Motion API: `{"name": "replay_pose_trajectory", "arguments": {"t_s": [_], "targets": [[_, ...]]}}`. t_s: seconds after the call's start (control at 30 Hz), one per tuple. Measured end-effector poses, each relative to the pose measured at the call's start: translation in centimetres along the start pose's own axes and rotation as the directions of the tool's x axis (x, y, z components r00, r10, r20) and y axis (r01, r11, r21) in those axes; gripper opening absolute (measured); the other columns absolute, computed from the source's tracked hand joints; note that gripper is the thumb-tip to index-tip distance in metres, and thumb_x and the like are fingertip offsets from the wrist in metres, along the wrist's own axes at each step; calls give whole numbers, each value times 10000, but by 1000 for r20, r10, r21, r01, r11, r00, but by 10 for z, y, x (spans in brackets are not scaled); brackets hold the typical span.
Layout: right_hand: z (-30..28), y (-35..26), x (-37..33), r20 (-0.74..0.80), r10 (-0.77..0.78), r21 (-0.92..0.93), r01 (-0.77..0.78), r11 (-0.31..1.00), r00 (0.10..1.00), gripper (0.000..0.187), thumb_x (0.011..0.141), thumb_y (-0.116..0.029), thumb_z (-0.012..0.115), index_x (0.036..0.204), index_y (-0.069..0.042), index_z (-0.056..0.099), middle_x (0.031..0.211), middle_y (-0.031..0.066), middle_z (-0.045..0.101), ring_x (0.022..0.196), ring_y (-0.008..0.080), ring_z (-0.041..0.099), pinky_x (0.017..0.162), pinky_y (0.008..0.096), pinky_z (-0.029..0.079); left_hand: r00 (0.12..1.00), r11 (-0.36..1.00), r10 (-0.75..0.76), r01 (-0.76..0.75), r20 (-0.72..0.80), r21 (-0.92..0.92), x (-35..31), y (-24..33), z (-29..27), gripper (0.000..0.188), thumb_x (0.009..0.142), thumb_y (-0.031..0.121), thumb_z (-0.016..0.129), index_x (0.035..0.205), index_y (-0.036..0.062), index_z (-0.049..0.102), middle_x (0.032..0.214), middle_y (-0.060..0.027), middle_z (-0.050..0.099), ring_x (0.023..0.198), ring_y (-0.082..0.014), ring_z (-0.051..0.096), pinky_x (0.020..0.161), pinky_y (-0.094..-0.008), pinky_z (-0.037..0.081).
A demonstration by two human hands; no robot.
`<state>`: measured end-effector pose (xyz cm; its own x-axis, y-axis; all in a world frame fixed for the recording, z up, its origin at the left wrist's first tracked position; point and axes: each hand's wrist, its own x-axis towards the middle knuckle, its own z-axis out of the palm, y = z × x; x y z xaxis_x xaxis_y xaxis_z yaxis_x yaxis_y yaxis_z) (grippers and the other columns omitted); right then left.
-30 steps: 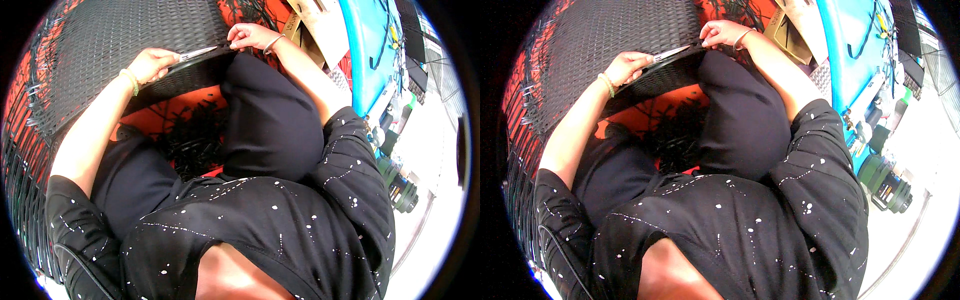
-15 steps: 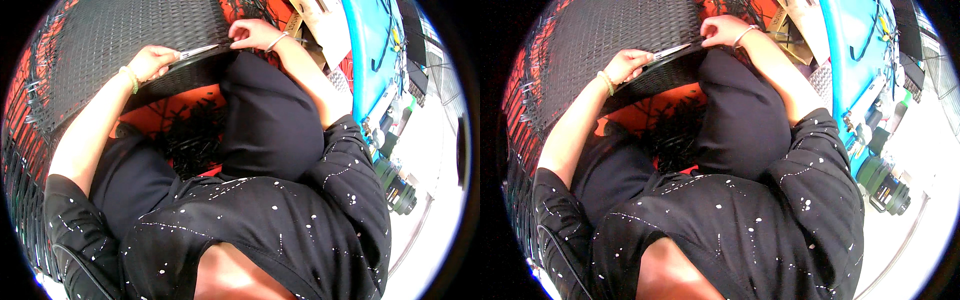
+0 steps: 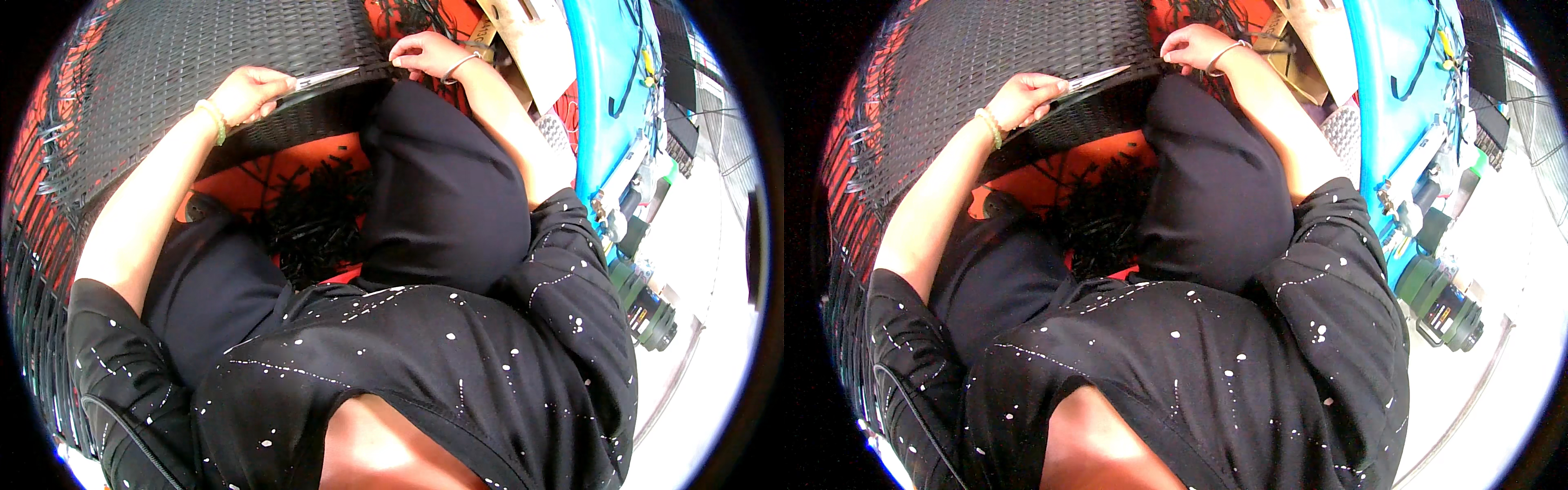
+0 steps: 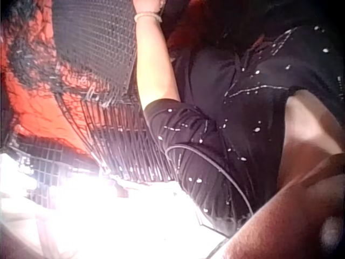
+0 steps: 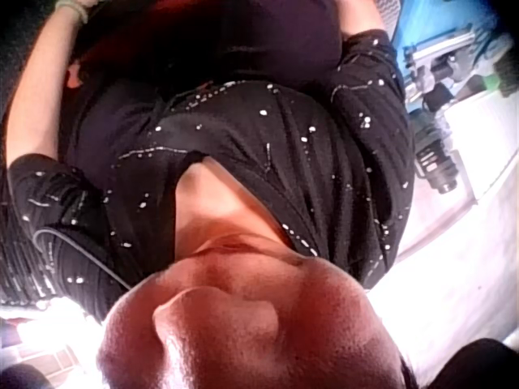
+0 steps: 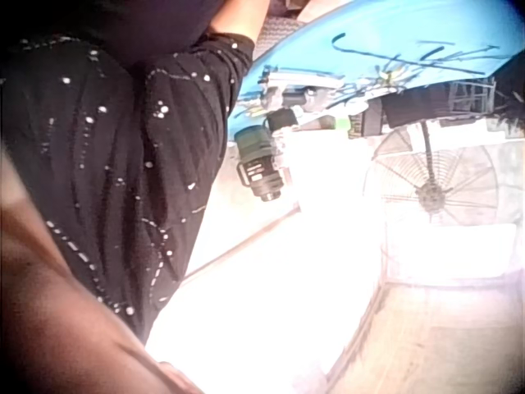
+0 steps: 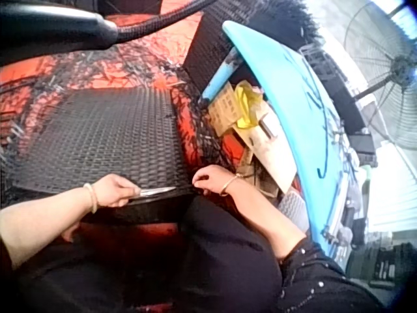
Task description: The person sits on the floor and uses a knife to trim the edges of a black woven mat. They carefully cut along the perimeter to remove excess material, occasionally adjusting the mat's position.
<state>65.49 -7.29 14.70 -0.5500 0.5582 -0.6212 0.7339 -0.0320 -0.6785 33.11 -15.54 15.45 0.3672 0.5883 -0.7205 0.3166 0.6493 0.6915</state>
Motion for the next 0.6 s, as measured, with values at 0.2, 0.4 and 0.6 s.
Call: {"name": "replay_pose_trajectory", "arguments": {"t_s": [0.2,0.4,0.6], "targets": [[0,23,-3,55,174,280,-183,943,983,239,853,-217,636,1068,-120,674,820,-33,642,568,53,477,498,196,363,1000,1000,14,-14,-1,15,3,-1,2,244,893,299,597,999,92,670,503,68,430,397,-21,315,364,-192,227],[-3,23,8,79,-30,4,29,1000,996,256,842,-240,640,1039,-82,680,861,-3,666,765,95,577,695,250,466,1000,1000,-12,12,27,2,1,4,0,225,879,272,606,987,86,674,515,57,445,406,-23,324,369,-190,229],[2,6,14,31,-102,-231,107,967,994,230,838,-216,624,965,-31,675,837,22,664,801,132,590,743,287,473,999,998,-50,49,-13,-49,-2,-1,-15,242,892,278,591,1010,79,661,515,69,424,401,-18,308,361,-183,221]]}}
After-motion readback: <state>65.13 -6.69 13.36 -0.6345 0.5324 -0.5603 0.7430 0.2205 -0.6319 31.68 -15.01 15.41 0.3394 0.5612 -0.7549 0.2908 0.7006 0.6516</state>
